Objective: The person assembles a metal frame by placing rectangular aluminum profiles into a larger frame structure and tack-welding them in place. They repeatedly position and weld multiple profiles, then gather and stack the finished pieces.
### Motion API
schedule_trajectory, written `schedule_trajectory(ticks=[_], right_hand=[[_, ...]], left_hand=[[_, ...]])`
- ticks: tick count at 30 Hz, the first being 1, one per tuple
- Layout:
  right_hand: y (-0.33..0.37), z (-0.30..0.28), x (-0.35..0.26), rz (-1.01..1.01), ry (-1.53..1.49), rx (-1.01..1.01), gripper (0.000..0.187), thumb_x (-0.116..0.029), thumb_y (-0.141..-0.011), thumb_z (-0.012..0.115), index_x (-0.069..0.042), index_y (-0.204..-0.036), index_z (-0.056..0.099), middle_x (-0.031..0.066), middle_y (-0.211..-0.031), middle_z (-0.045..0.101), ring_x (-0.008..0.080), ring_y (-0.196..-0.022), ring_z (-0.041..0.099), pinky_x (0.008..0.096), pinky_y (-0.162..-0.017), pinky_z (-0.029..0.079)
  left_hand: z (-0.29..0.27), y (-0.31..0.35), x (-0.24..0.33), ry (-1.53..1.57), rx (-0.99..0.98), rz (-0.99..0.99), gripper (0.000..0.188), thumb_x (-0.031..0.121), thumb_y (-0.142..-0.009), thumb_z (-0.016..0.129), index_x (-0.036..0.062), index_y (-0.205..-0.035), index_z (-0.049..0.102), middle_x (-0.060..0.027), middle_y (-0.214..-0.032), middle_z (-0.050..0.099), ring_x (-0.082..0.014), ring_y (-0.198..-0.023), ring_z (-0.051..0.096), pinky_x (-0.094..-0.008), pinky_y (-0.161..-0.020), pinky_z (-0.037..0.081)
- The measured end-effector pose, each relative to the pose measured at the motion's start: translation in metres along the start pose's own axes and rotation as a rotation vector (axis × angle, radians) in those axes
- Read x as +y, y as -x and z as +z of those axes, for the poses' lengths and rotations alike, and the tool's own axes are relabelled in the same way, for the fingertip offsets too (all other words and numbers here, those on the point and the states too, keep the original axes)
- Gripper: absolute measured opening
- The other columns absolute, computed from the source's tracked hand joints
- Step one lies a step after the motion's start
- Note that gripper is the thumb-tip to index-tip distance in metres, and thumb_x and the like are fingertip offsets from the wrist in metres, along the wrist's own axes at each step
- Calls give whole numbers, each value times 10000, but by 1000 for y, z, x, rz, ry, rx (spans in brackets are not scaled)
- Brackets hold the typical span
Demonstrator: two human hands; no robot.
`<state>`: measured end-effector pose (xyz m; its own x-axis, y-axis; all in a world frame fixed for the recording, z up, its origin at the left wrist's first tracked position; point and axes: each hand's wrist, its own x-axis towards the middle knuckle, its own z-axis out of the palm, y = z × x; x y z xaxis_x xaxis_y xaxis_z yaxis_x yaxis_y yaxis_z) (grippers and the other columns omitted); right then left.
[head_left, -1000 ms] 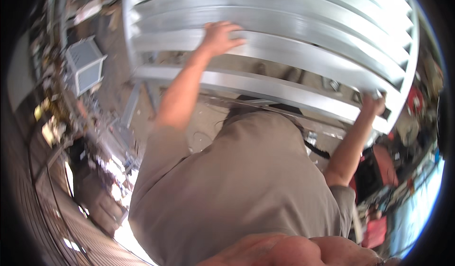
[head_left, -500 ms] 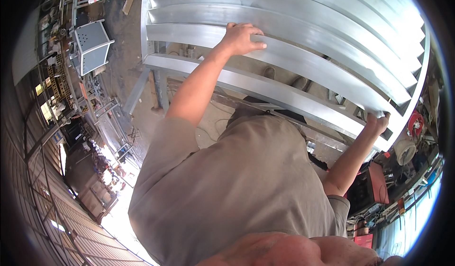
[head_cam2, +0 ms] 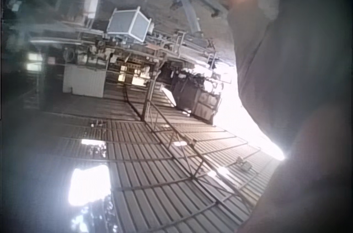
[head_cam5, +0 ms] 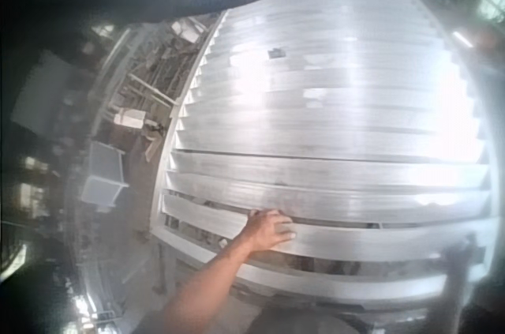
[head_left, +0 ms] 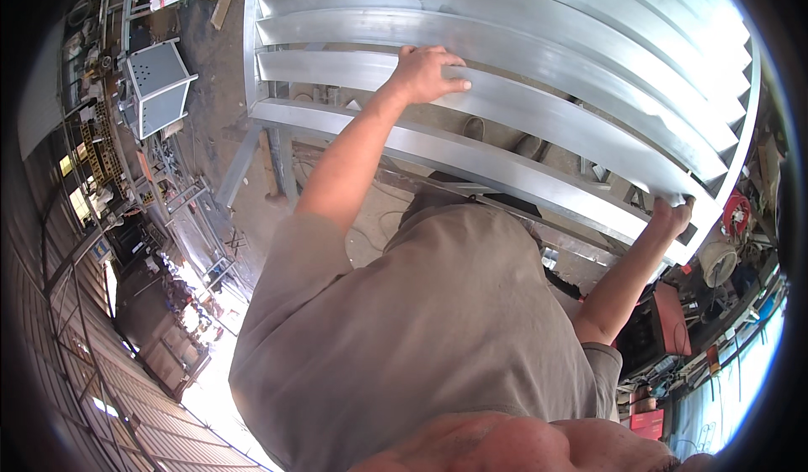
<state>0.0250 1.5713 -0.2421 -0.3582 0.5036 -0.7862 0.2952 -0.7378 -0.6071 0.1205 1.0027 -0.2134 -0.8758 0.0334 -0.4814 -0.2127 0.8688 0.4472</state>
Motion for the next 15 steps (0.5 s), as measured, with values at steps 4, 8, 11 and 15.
schedule_trajectory(ticks=[4,8,11,15], right_hand=[[-5,-5,6,-10,25,-6,514,-408,-1107,391,-79,-1485,507,148,-1553,505,357,-1430,460,622,-1231,247],[-10,-4,10,-23,34,4,502,-388,-1104,394,-80,-1483,511,148,-1556,504,362,-1427,459,629,-1232,237],[-8,-6,11,48,2,-58,452,-357,-1070,474,-66,-1407,551,148,-1444,541,355,-1319,496,603,-1148,307],[0,-18,20,-220,265,164,416,-374,-997,672,-9,-1194,640,111,-1096,618,282,-973,568,497,-860,472]], left_hand=[[-6,0,0,-27,30,27,543,607,-829,743,201,-1188,767,-46,-1127,705,-249,-1148,625,-435,-1067,310],[-8,-3,-4,-15,-23,5,550,597,-838,742,183,-1201,759,-76,-1203,710,-283,-1212,614,-459,-1102,308],[-7,-1,-4,-61,31,13,580,587,-829,756,171,-1232,750,-121,-1336,684,-324,-1314,574,-487,-1159,296],[-4,0,-8,8,13,108,540,460,-850,803,147,-1283,727,-143,-1389,661,-353,-1339,564,-514,-1146,347]])
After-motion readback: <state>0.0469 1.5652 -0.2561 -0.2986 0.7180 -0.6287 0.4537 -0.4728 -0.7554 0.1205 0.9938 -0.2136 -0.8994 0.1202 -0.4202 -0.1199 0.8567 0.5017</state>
